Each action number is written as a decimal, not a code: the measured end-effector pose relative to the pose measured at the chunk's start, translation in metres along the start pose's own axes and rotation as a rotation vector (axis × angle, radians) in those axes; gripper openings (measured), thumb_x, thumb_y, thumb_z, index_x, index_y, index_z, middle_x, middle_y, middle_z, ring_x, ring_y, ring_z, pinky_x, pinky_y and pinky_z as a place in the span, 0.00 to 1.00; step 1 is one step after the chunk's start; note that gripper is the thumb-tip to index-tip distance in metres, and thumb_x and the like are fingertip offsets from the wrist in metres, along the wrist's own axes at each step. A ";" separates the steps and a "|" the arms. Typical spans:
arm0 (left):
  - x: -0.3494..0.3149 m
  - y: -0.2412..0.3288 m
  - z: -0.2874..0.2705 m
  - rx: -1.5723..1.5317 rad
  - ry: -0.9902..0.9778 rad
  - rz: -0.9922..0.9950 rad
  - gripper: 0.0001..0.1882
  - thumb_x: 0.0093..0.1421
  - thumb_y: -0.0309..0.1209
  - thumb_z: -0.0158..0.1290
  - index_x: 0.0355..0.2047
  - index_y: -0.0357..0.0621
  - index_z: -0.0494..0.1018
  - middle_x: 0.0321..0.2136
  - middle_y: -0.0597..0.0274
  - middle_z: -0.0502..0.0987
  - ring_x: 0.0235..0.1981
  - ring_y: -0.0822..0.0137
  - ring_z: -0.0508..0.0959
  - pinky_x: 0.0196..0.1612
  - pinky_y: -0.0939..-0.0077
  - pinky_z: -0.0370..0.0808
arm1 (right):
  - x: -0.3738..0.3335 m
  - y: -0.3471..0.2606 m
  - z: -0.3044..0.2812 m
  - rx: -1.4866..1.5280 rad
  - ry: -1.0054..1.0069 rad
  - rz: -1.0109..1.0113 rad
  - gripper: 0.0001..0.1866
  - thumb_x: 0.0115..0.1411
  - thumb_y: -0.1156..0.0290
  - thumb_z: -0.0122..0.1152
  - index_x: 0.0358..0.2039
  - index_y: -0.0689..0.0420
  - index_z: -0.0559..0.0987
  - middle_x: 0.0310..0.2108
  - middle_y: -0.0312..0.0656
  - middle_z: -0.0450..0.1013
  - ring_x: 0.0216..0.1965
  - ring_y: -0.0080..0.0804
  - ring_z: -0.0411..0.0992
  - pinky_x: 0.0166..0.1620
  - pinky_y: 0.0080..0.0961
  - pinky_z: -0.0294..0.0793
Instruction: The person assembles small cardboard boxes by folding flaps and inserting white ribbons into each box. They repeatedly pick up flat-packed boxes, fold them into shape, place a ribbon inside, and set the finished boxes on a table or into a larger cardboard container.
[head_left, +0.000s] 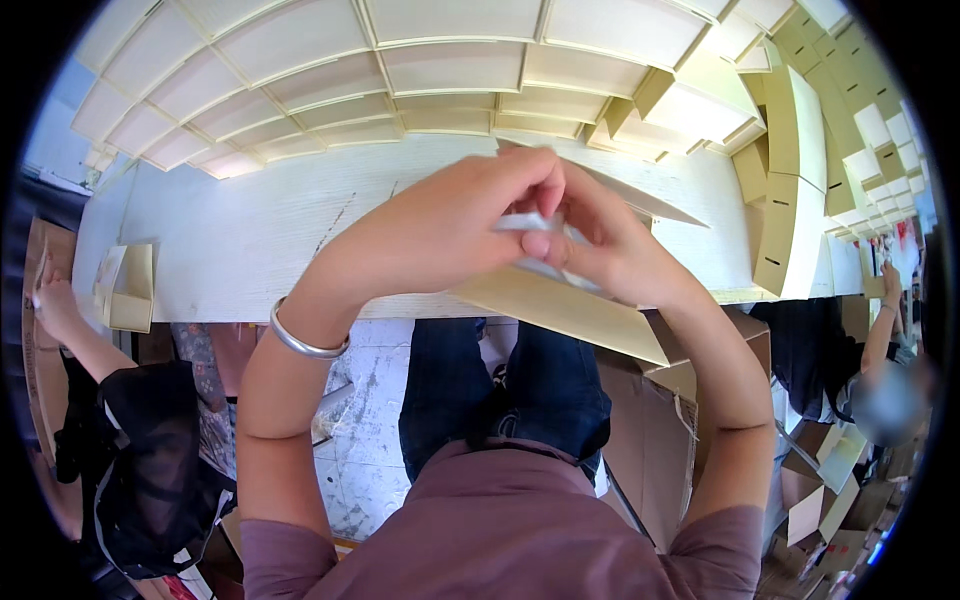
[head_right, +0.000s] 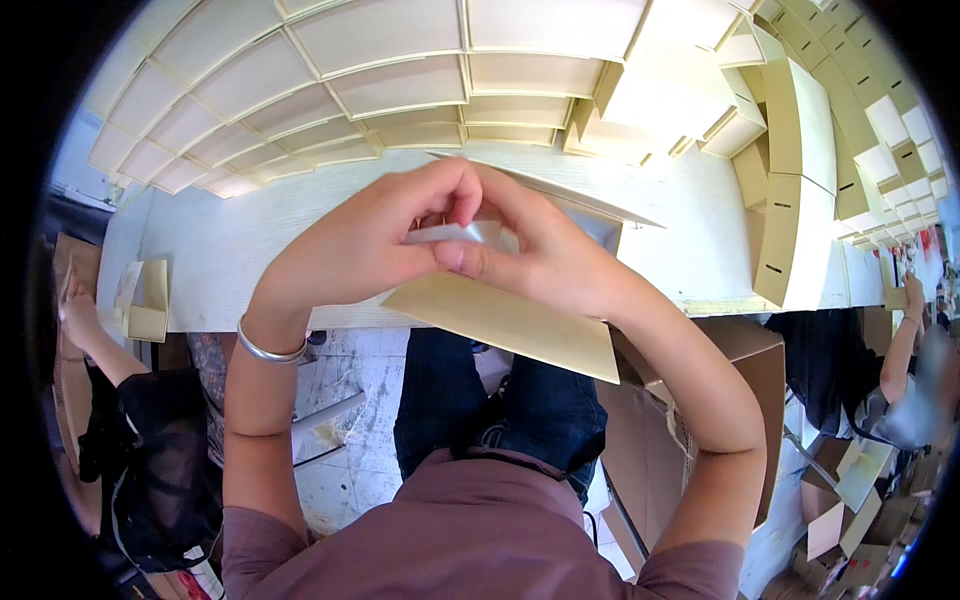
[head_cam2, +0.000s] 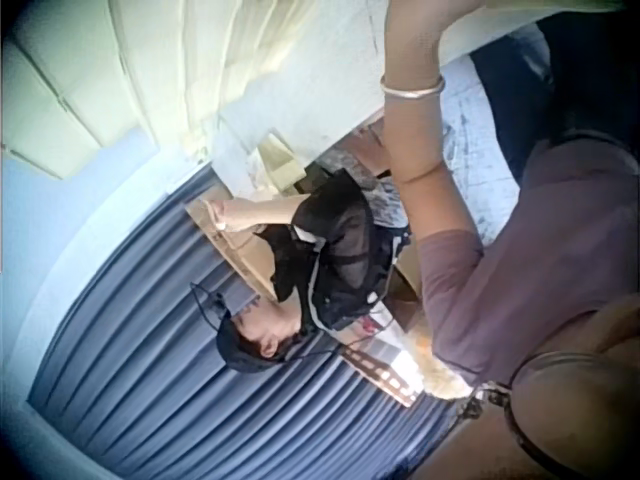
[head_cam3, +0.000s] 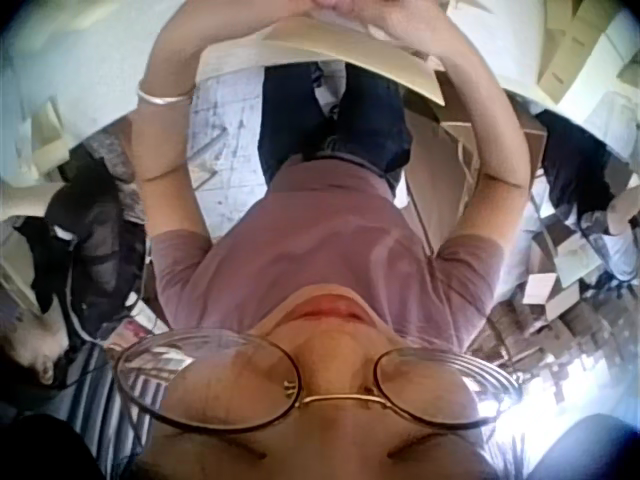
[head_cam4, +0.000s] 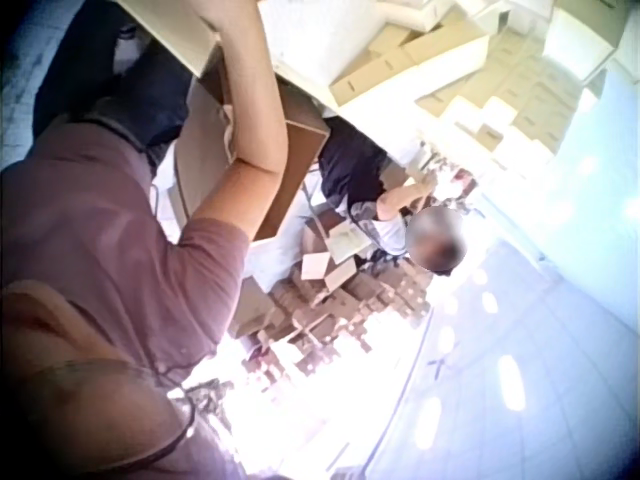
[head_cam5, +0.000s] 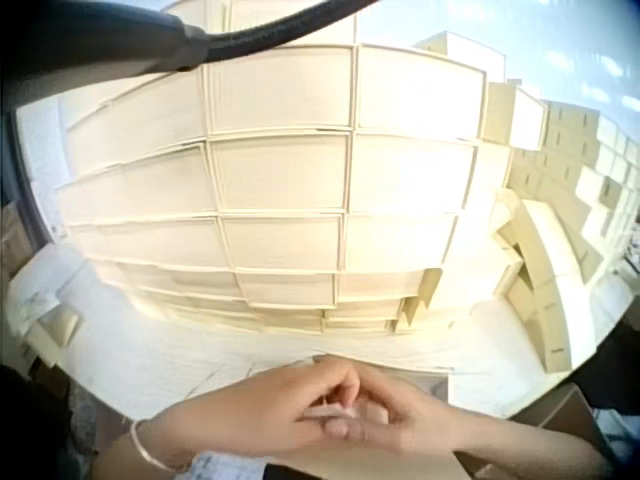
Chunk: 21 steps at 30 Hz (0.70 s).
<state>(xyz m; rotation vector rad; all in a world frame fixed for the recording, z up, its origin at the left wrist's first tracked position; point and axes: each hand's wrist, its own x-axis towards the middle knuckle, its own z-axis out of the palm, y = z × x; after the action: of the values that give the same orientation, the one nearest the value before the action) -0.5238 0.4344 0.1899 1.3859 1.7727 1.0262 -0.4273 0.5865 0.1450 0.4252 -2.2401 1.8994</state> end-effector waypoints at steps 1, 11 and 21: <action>0.003 0.004 0.001 0.004 0.019 -0.028 0.10 0.53 0.21 0.50 0.34 0.39 0.61 0.32 0.67 0.67 0.32 0.78 0.67 0.36 0.84 0.65 | 0.000 0.003 -0.001 0.304 -0.063 0.111 0.22 0.57 0.66 0.54 0.49 0.62 0.66 0.30 0.38 0.72 0.26 0.22 0.68 0.31 0.19 0.68; -0.051 -0.045 0.024 -0.198 0.168 0.054 0.37 0.42 0.39 0.63 0.51 0.40 0.61 0.48 0.60 0.67 0.40 0.69 0.70 0.44 0.74 0.66 | -0.015 0.027 -0.038 -0.308 -0.203 0.214 0.10 0.54 0.81 0.46 0.37 0.63 0.71 0.27 0.43 0.70 0.26 0.28 0.66 0.31 0.20 0.66; -0.069 -0.078 0.063 -0.173 0.350 0.195 0.12 0.44 0.22 0.58 0.32 0.42 0.75 0.38 0.54 0.73 0.40 0.59 0.74 0.39 0.73 0.71 | 0.000 0.023 -0.006 -0.499 -0.415 0.401 0.13 0.59 0.61 0.49 0.35 0.57 0.72 0.33 0.40 0.71 0.35 0.34 0.68 0.38 0.27 0.66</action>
<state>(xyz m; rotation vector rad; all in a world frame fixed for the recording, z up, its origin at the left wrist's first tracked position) -0.4904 0.3688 0.0929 1.3514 1.7611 1.5690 -0.4353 0.5960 0.1243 0.3271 -3.1565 1.3936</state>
